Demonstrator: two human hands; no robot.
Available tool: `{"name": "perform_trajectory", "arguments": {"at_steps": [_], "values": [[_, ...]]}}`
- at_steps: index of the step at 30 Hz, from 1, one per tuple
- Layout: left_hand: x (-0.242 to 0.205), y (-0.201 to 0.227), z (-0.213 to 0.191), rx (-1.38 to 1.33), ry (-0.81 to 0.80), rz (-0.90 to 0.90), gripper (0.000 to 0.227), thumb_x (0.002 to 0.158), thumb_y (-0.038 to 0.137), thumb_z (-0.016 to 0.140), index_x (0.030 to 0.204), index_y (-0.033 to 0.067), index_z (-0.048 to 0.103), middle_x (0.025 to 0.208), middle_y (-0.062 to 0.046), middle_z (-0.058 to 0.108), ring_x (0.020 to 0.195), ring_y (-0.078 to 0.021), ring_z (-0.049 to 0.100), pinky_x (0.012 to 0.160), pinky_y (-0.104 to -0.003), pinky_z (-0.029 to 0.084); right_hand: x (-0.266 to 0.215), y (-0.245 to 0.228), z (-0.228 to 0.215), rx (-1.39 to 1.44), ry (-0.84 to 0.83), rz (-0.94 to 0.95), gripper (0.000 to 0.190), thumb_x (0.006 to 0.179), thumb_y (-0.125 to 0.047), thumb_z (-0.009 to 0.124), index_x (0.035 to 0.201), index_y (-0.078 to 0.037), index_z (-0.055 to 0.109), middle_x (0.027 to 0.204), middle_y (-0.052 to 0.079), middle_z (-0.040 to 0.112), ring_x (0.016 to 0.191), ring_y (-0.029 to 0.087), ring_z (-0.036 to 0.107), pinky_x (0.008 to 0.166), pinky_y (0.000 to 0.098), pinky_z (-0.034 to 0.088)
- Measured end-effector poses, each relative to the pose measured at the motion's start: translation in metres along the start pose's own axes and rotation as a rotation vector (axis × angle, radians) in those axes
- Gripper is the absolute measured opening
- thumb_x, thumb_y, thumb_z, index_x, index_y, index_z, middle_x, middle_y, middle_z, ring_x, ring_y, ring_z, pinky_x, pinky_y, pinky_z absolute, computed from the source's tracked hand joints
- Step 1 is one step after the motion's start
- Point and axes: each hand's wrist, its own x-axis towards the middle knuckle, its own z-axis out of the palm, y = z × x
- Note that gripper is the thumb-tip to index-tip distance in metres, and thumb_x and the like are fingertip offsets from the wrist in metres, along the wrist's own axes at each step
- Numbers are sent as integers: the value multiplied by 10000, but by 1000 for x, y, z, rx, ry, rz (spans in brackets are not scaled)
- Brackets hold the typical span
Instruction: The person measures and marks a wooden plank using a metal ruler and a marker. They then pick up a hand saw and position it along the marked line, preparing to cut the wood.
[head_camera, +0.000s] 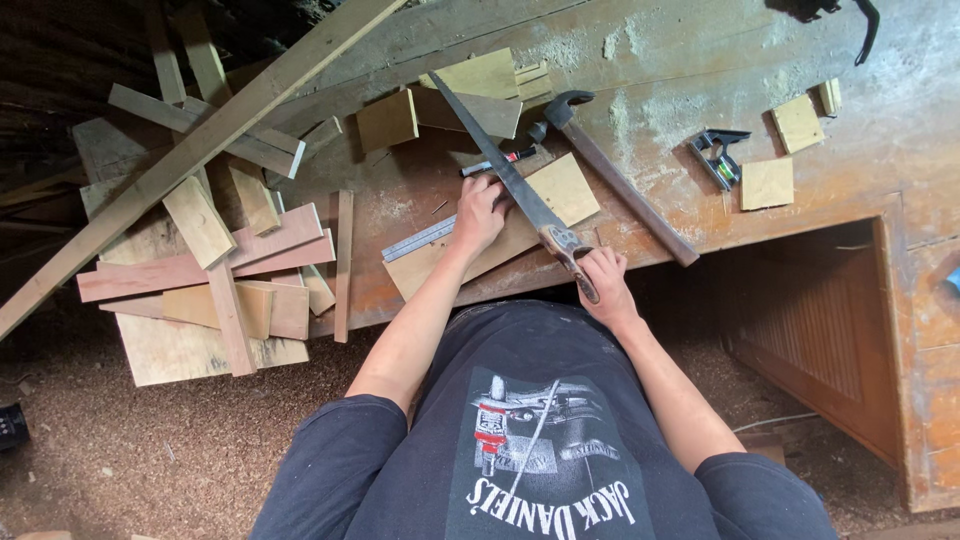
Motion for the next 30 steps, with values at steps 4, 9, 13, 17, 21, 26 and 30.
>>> {"name": "perform_trajectory", "arguments": {"at_steps": [4, 9, 13, 17, 21, 26, 30], "values": [[2, 5, -4, 19, -28, -40, 264, 843, 95, 749, 1107, 101, 761, 1157, -74, 682, 1101, -326, 581, 957, -428, 516, 1, 9, -2, 5, 101, 6, 287, 798, 42, 686, 1061, -40, 605, 1019, 112, 573, 1041, 311, 541, 962, 451, 366], [-2, 12, -5, 100, -19, -72, 292, 837, 185, 784, 1124, 129, 771, 1165, -57, 681, 1100, -301, 578, 882, -459, 485, 14, 39, -10, -102, 223, 53, 296, 830, 75, 633, 1090, -43, 553, 1097, 164, 547, 1100, 372, 498, 948, 488, 348], [-7, 15, -6, 103, -32, -47, 344, 870, 200, 778, 1203, 122, 735, 1178, -36, 666, 1149, -283, 578, 925, -454, 477, 28, 61, -23, -241, 244, 199, 352, 853, 69, 643, 1175, -44, 555, 1154, 164, 521, 1144, 367, 478, 1006, 509, 333], [-21, 13, -14, 128, 5, 30, 460, 847, 194, 780, 1288, 108, 681, 1286, -65, 616, 1225, -287, 562, 1011, -453, 451, 38, 70, -34, -342, 180, 295, 448, 776, 57, 649, 1206, -28, 555, 1177, 165, 518, 1178, 374, 459, 969, 515, 302], [-39, 10, -30, 206, 0, -56, 577, 845, 258, 803, 1376, 123, 622, 1385, -70, 569, 1309, -275, 525, 1104, -476, 399, 42, 72, -38, -433, 61, 314, 536, 712, 37, 672, 1225, -20, 527, 1193, 180, 492, 1187, 380, 438, 931, 527, 291], [-55, 7, -61, 305, -147, -192, 840, 780, 435, 836, 1461, 85, 489, 1442, -102, 473, 1363, -286, 440, 1154, -528, 255, 48, 68, -34, -518, -7, 238, 517, 739, 15, 674, 1223, -10, 494, 1197, 197, 455, 1163, 383, 433, 950, 565, 298], [-71, 3, -72, 343, -224, -234, 928, 711, 458, 849, 1468, 87, 459, 1459, -105, 457, 1353, -290, 423, 1145, -530, 203, 54, 69, -30, -529, -87, 249, 467, 765, 21, 620, 1214, -13, 496, 1187, 194, 452, 1173, 392, 437, 930, 620, 313]]}}
